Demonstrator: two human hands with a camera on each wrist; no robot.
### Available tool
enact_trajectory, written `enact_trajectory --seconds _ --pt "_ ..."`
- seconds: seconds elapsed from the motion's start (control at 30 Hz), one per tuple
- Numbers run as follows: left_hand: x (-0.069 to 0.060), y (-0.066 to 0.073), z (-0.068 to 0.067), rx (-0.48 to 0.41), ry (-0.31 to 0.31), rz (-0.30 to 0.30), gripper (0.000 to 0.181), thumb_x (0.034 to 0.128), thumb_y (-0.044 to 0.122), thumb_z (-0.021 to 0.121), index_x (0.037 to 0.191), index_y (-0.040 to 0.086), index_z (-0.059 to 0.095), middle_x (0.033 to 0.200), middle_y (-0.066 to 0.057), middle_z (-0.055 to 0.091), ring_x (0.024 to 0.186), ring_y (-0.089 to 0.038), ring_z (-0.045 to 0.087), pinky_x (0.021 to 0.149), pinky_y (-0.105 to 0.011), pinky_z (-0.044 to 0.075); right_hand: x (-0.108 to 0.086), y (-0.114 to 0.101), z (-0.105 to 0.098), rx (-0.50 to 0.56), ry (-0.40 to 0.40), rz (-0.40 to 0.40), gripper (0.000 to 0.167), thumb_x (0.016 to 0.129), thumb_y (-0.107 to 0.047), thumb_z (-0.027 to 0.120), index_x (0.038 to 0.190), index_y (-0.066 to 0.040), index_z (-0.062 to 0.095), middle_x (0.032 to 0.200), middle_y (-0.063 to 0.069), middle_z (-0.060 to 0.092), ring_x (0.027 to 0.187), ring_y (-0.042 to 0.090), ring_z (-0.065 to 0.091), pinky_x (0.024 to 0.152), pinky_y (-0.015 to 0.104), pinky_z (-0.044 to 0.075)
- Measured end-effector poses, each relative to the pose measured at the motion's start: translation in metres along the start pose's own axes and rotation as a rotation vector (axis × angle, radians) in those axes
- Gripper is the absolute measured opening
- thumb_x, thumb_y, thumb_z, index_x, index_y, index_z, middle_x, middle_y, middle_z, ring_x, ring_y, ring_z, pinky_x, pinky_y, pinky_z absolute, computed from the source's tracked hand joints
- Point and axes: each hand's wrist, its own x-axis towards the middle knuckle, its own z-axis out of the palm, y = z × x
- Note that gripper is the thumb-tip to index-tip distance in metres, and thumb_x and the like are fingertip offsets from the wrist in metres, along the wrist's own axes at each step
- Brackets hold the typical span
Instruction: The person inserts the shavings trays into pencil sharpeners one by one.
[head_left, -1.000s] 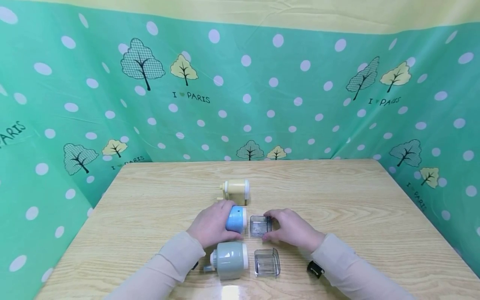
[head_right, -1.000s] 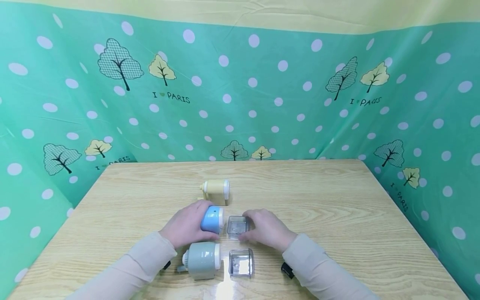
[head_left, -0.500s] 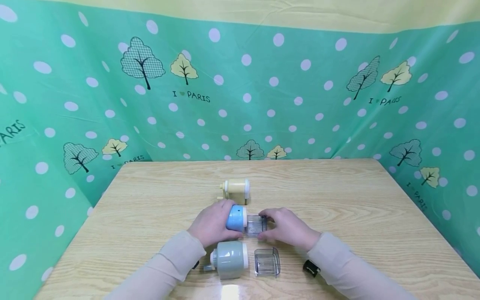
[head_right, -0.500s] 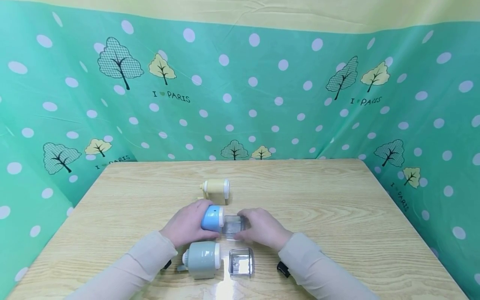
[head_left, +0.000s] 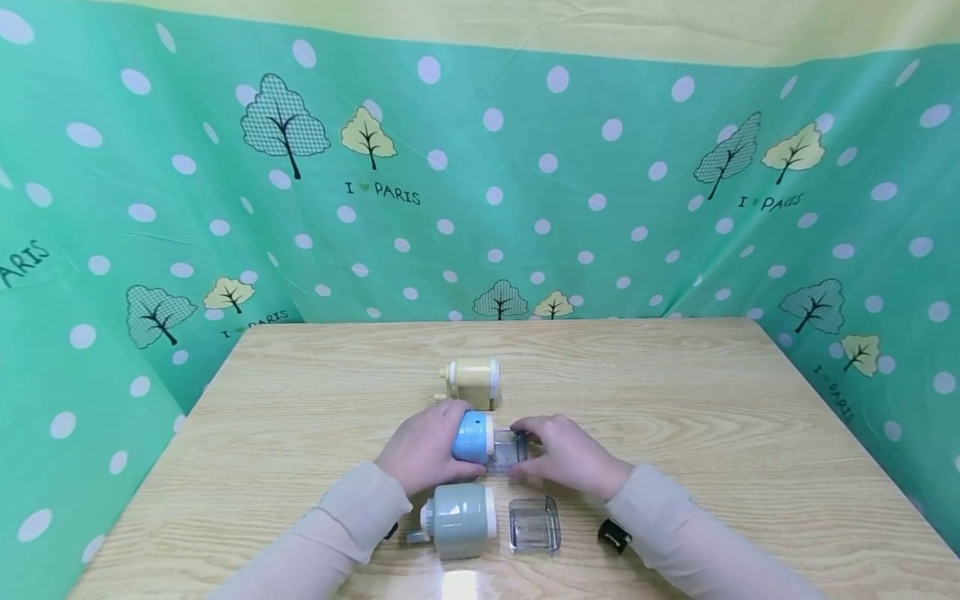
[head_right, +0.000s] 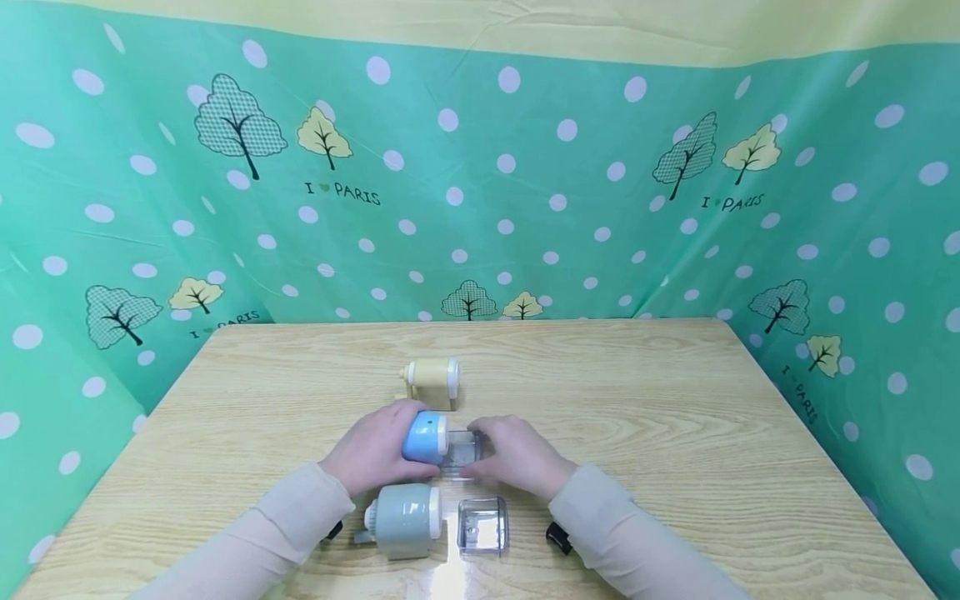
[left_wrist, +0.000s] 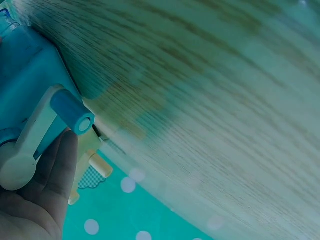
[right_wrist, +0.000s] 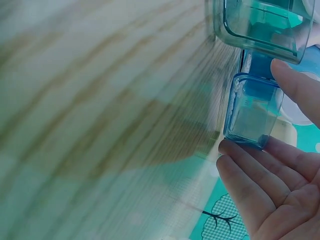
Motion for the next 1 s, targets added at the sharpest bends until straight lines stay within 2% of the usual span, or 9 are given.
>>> enact_trajectory --seconds 1.0 --pt "0.000 0.000 0.001 0.002 0.002 0.001 0.073 0.0699 0.046 0.087 0.124 0.008 0.055 0.107 -0.003 0.064 0.089 -0.015 0.060 0.079 -0.035 0.056 0.012 -0.002 0.008 0.029 -0.012 -0.086 0.066 0.076 -0.031 0.084 0.128 0.003 0.061 0.121 0.017 0.069 0.107 0.026 0.067 0.094 0.042 0.055"
